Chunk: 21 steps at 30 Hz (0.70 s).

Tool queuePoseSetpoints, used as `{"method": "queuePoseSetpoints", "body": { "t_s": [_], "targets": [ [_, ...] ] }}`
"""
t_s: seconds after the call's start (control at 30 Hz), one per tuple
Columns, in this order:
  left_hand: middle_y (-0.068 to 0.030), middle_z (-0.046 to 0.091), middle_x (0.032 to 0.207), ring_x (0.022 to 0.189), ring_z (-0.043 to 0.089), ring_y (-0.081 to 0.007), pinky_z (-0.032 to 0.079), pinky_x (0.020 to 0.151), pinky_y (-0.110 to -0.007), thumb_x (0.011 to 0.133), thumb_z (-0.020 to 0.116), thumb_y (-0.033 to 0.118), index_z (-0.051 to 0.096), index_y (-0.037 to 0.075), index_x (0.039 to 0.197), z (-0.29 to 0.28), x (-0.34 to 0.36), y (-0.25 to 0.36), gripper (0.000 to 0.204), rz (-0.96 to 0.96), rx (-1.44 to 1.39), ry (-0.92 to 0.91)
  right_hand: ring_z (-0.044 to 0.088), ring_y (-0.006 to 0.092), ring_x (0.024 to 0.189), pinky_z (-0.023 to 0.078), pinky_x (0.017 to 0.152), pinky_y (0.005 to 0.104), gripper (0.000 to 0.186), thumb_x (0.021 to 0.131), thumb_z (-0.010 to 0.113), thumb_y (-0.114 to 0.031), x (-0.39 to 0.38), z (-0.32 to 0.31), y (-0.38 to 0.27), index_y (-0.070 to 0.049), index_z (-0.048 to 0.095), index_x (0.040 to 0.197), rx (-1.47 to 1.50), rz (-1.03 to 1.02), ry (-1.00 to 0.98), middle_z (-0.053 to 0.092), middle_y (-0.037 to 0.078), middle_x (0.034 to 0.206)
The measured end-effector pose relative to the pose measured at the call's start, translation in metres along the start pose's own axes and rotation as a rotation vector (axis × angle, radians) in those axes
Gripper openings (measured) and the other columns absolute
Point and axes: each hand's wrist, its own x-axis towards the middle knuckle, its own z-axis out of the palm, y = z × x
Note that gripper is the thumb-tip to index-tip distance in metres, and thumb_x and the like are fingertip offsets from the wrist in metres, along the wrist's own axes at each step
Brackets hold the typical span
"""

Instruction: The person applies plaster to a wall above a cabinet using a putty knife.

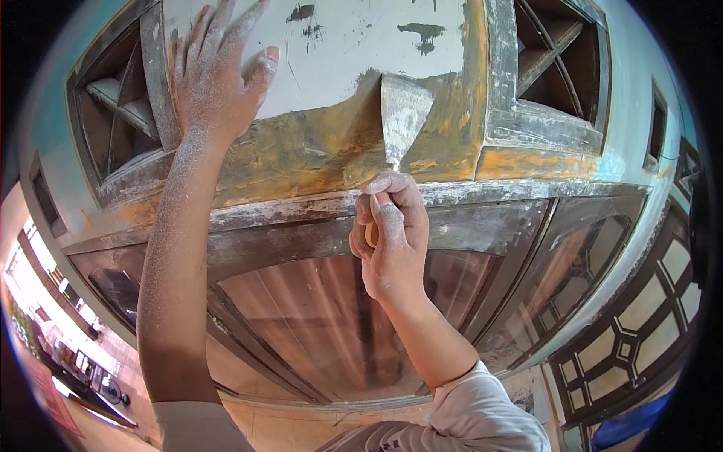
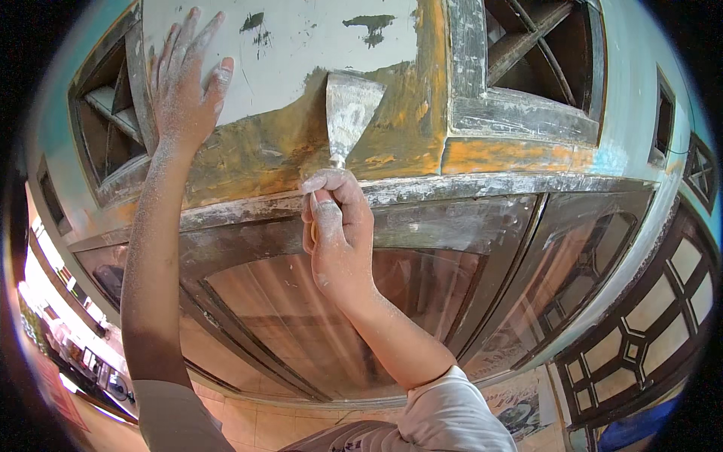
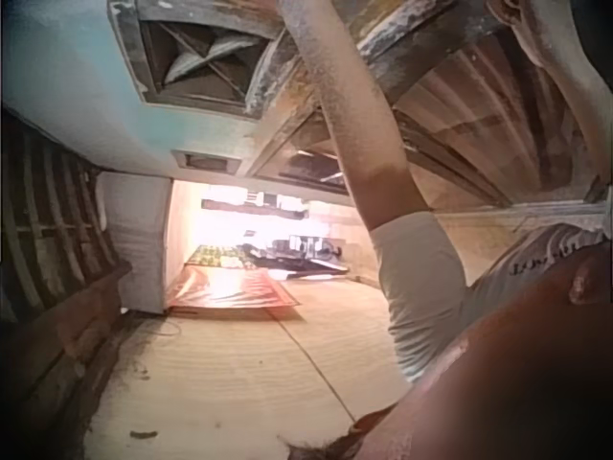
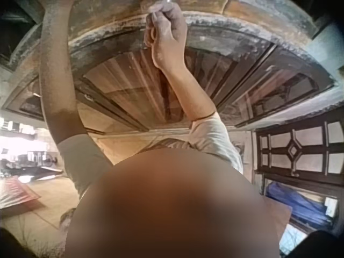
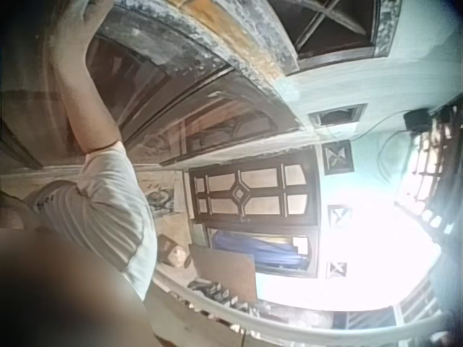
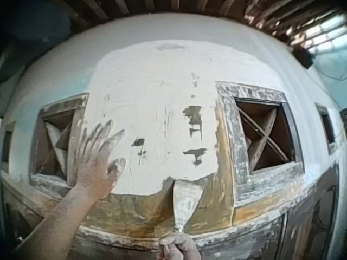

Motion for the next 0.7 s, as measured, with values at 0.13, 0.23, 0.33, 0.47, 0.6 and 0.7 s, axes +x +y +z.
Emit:
{"method": "queuePoseSetpoints", "body": {
  "t_s": [0.13, 0.23, 0.33, 0.47, 0.6, 0.7],
  "targets": [
    [-0.0187, 0.038, 0.159, 0.149, 0.03, -0.0383, 0.015, 0.125, -0.053, 0.091, 0.063, 0.026, 0.048, 0.014, 0.15, -0.016, 0.006, 0.015, 0.062, -0.132, 0.051, -0.174, 0.036, 0.0018, 0.058, 0.031, 0.047, 0.0194, 0.013, 0.107, 0.045, -0.01, -0.002, -0.002, -0.002, -0.011, 0.057, 0.11, 0.024, 0.033, -0.03, 0.048, -0.002, 0.081],
    [-0.0188, 0.038, 0.159, 0.149, 0.03, -0.0382, 0.015, 0.125, -0.054, 0.09, 0.064, 0.025, 0.048, 0.014, 0.15, -0.018, 0.005, 0.013, 0.062, -0.113, 0.074, -0.153, 0.035, 0.0017, 0.057, 0.029, 0.046, 0.0187, 0.013, 0.106, 0.045, -0.008, 0.006, 0.009, -0.001, -0.011, 0.057, 0.111, 0.024, -0.01, -0.017, 0.048, -0.002, 0.08],
    [-0.019, 0.038, 0.159, 0.149, 0.031, -0.0383, 0.015, 0.125, -0.054, 0.09, 0.064, 0.024, 0.049, 0.014, 0.149, -0.019, 0.005, 0.014, 0.062, -0.112, 0.074, -0.165, 0.034, 0.0021, 0.056, 0.031, 0.047, 0.019, 0.013, 0.107, 0.044, -0.008, 0.0, 0.002, 0.001, -0.01, 0.057, 0.111, 0.02, 0.016, -0.017, 0.048, -0.002, 0.08],
    [-0.0192, 0.038, 0.158, 0.148, 0.031, -0.0386, 0.016, 0.125, -0.054, 0.09, 0.064, 0.024, 0.05, 0.014, 0.148, -0.018, 0.006, 0.015, 0.061, -0.124, 0.003, -0.164, 0.035, 0.0021, 0.056, 0.032, 0.048, 0.0186, 0.011, 0.108, 0.045, -0.011, 0.005, 0.007, -0.003, -0.01, 0.056, 0.111, 0.005, 0.018, -0.019, 0.048, -0.002, 0.081],
    [-0.0192, 0.039, 0.158, 0.148, 0.031, -0.0386, 0.017, 0.125, -0.054, 0.09, 0.064, 0.025, 0.05, 0.014, 0.148, -0.009, 0.001, 0.006, 0.06, -0.121, 0.028, -0.129, 0.036, 0.0017, 0.057, 0.031, 0.048, 0.0183, 0.011, 0.108, 0.046, -0.013, 0.001, 0.004, 0.005, -0.011, 0.057, 0.111, -0.003, 0.016, -0.03, 0.048, -0.002, 0.081],
    [-0.0052, 0.039, 0.161, 0.15, 0.032, -0.0297, 0.018, 0.124, -0.054, 0.099, 0.057, 0.049, 0.048, 0.03, 0.151, 0.006, -0.005, 0.001, 0.056, -0.093, 0.038, -0.021, 0.037, 0.0017, 0.058, 0.033, 0.05, 0.0195, 0.015, 0.108, 0.045, -0.011, -0.001, -0.011, 0.002, -0.01, 0.058, 0.115, 0.011, 0.057, -0.059, 0.051, -0.001, 0.083]
  ]
}}
